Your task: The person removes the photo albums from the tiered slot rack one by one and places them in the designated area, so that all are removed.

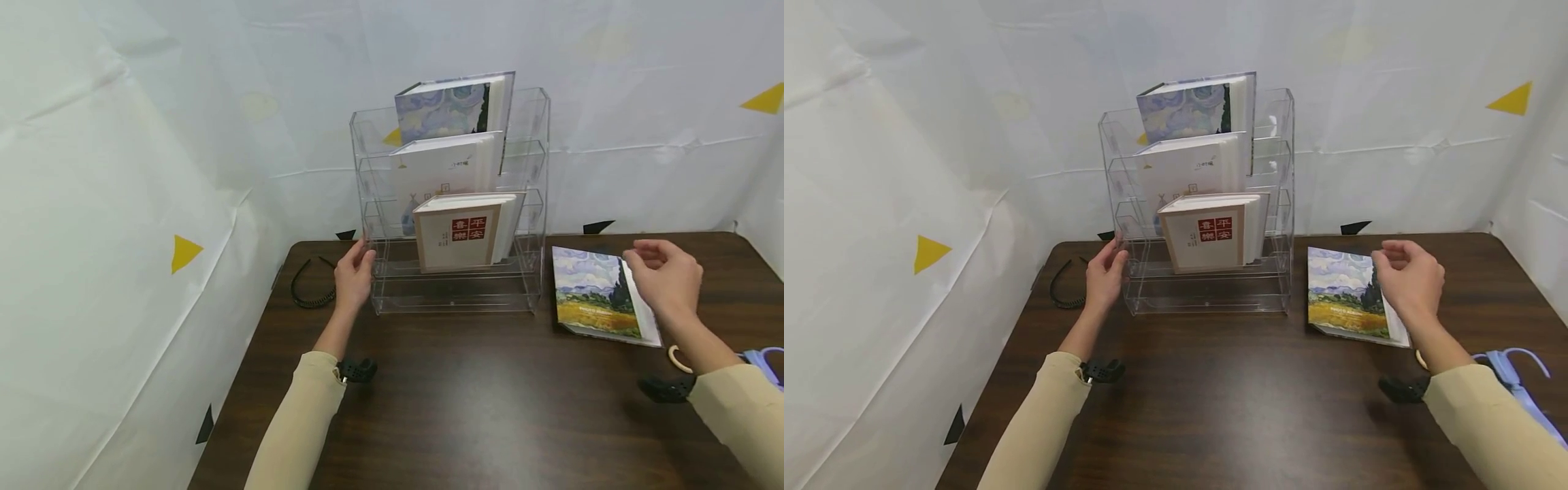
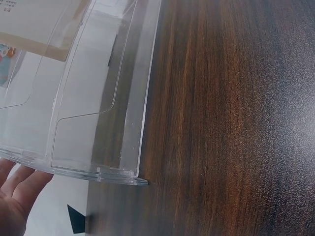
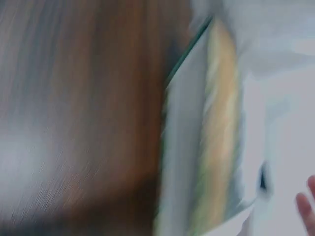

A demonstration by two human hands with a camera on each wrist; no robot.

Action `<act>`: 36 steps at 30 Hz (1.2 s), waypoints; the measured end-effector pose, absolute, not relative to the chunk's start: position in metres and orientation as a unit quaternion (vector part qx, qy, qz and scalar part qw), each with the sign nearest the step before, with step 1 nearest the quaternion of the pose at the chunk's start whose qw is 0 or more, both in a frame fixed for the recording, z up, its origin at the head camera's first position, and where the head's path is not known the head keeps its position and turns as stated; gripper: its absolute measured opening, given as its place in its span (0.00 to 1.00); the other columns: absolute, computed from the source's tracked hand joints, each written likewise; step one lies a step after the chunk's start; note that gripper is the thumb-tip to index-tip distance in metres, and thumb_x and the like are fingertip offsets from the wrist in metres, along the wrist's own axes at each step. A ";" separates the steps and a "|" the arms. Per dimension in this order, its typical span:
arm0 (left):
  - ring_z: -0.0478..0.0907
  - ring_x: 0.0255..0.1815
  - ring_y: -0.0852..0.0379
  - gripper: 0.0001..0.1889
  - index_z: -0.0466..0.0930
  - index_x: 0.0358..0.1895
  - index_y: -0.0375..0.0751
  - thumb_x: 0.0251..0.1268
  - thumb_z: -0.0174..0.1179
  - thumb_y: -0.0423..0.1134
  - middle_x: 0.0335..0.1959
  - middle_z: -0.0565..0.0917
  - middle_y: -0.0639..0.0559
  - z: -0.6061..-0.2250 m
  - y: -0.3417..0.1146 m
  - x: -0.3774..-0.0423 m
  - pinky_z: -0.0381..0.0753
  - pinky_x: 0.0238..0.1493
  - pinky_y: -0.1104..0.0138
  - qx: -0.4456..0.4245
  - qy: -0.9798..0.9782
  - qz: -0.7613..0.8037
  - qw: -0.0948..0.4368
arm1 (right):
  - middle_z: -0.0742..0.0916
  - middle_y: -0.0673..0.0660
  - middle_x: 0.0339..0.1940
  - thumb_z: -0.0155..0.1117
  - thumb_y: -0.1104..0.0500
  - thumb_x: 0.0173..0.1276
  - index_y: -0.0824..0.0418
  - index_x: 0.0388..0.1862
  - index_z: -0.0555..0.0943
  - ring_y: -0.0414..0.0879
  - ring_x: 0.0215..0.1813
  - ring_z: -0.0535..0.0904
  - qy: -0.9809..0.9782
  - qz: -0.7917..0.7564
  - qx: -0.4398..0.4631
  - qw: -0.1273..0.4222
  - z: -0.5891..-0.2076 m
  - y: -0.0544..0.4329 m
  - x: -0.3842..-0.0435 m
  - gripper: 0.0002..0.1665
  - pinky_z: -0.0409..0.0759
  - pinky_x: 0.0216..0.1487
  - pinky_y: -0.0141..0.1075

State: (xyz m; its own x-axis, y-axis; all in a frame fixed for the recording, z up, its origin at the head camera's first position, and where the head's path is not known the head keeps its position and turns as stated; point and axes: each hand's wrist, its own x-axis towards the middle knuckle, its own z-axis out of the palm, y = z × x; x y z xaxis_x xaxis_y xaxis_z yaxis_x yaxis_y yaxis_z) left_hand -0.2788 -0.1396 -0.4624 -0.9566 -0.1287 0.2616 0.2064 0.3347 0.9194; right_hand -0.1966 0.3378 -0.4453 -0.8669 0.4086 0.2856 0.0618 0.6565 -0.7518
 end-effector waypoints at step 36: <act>0.81 0.55 0.46 0.23 0.71 0.69 0.39 0.75 0.55 0.40 0.60 0.79 0.39 -0.465 -0.139 -0.277 0.85 0.38 0.59 -0.023 -0.800 -0.582 0.145 | 0.87 0.64 0.48 0.77 0.58 0.58 0.66 0.54 0.82 0.57 0.49 0.84 -0.880 0.451 0.142 0.047 -0.374 0.198 -0.254 0.26 0.82 0.44 0.49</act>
State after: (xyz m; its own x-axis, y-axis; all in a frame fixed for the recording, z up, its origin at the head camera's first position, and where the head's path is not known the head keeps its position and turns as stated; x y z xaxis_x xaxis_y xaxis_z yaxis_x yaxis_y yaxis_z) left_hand -0.2772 -0.1386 -0.4648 -0.9568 -0.1322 0.2589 0.2056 0.3218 0.9242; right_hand -0.2545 0.1983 -0.3738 -0.9549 -0.2079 0.2118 -0.2933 0.5522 -0.7804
